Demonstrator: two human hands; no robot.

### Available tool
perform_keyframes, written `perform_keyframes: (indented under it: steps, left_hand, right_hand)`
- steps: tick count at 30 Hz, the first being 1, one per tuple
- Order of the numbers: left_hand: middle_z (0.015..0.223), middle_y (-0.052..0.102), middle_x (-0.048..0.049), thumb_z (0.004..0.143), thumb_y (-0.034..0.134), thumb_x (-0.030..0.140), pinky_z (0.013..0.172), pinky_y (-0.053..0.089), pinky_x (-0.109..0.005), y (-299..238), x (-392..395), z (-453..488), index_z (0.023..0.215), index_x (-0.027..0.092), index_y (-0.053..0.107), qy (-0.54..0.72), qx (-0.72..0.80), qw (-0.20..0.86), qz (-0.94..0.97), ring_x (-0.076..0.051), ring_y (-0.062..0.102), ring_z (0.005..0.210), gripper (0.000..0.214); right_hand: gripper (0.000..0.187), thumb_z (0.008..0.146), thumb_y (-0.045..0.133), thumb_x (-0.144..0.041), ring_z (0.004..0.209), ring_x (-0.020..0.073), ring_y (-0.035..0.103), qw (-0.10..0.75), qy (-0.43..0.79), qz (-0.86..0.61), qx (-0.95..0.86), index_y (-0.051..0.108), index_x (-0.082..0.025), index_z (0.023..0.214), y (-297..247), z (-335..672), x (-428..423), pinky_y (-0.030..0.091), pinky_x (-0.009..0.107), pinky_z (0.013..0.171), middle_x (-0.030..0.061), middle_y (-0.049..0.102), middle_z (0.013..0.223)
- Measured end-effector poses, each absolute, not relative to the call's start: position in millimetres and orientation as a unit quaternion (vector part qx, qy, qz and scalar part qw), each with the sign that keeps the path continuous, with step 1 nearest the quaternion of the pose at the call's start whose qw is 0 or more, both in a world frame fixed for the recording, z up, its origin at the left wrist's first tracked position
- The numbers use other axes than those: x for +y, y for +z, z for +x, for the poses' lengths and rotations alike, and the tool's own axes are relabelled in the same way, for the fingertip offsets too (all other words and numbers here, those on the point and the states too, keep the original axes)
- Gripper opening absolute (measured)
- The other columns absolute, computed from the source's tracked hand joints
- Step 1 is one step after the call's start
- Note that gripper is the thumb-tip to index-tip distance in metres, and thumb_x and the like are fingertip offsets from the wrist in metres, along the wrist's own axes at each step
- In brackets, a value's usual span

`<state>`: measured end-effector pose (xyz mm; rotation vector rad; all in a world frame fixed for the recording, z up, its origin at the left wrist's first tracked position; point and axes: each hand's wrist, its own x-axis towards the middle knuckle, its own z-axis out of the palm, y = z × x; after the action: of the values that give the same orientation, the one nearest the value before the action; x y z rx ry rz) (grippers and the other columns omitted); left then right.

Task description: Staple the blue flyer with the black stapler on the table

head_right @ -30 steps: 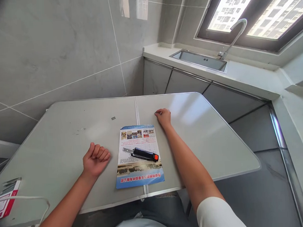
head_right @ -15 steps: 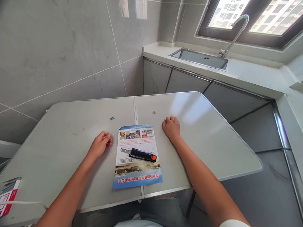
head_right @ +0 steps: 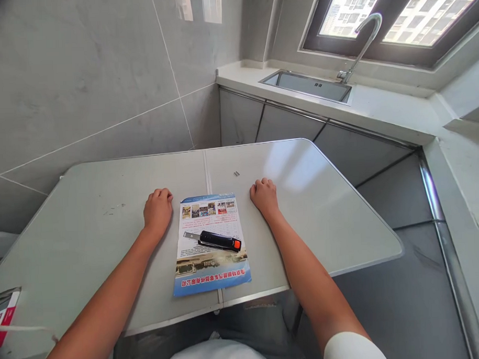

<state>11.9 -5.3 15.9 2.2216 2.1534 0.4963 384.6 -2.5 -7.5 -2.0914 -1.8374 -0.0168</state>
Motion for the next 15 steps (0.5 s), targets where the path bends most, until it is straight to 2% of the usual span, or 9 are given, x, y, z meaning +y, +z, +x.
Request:
perform_keyframes:
  steps: [2,4,10,15]
  left_hand:
    - [0.107,0.066,-0.0169,0.102,0.041,0.017,0.087,0.048,-0.045,18.0,-12.6,9.9,0.101,0.018,0.066,0.146,0.685,-0.006,0.714,-0.035,0.059,0.105,0.025]
    - [0.104,0.064,-0.0166,0.103,0.04,0.018,0.088,0.047,-0.045,16.5,-19.1,8.4,0.1,0.019,0.065,0.148,0.678,-0.019,0.72,-0.035,0.058,0.104,0.026]
    - [0.114,0.061,-0.0159,0.101,0.043,0.014,0.096,0.047,-0.046,3.0,-24.4,12.1,0.118,0.017,0.061,0.261,0.636,0.013,0.726,-0.032,0.056,0.107,0.025]
    - [0.105,0.06,-0.0105,0.105,0.04,0.019,0.088,0.049,-0.038,10.1,-22.1,15.7,0.098,0.02,0.063,0.318,0.57,0.086,0.753,-0.025,0.058,0.096,0.024]
  right_hand:
    - [0.027,0.097,0.044,-0.023,0.089,0.0261,0.051,0.189,0.003,-0.734,-0.652,0.061,-0.018,0.075,-6.8,386.7,-1.4,0.037,0.037,0.081,0.0119,0.061,0.087]
    - [0.027,0.095,0.045,-0.023,0.084,0.0249,0.05,0.205,0.014,-0.727,-0.655,0.056,-0.02,0.07,-5.0,388.3,-0.7,0.038,0.036,0.078,0.0099,0.059,0.082]
    - [0.027,0.092,0.052,-0.028,0.073,0.019,0.05,0.266,0.056,-0.684,-0.677,0.046,-0.023,0.066,8.0,384.1,-5.3,0.042,0.032,0.073,0.0032,0.054,0.074]
    - [0.041,0.099,0.056,-0.044,0.065,0.0163,0.046,0.368,0.166,-0.505,-0.763,0.045,-0.024,0.065,26.3,373.0,-25.5,0.041,0.031,0.066,-0.0001,0.049,0.069]
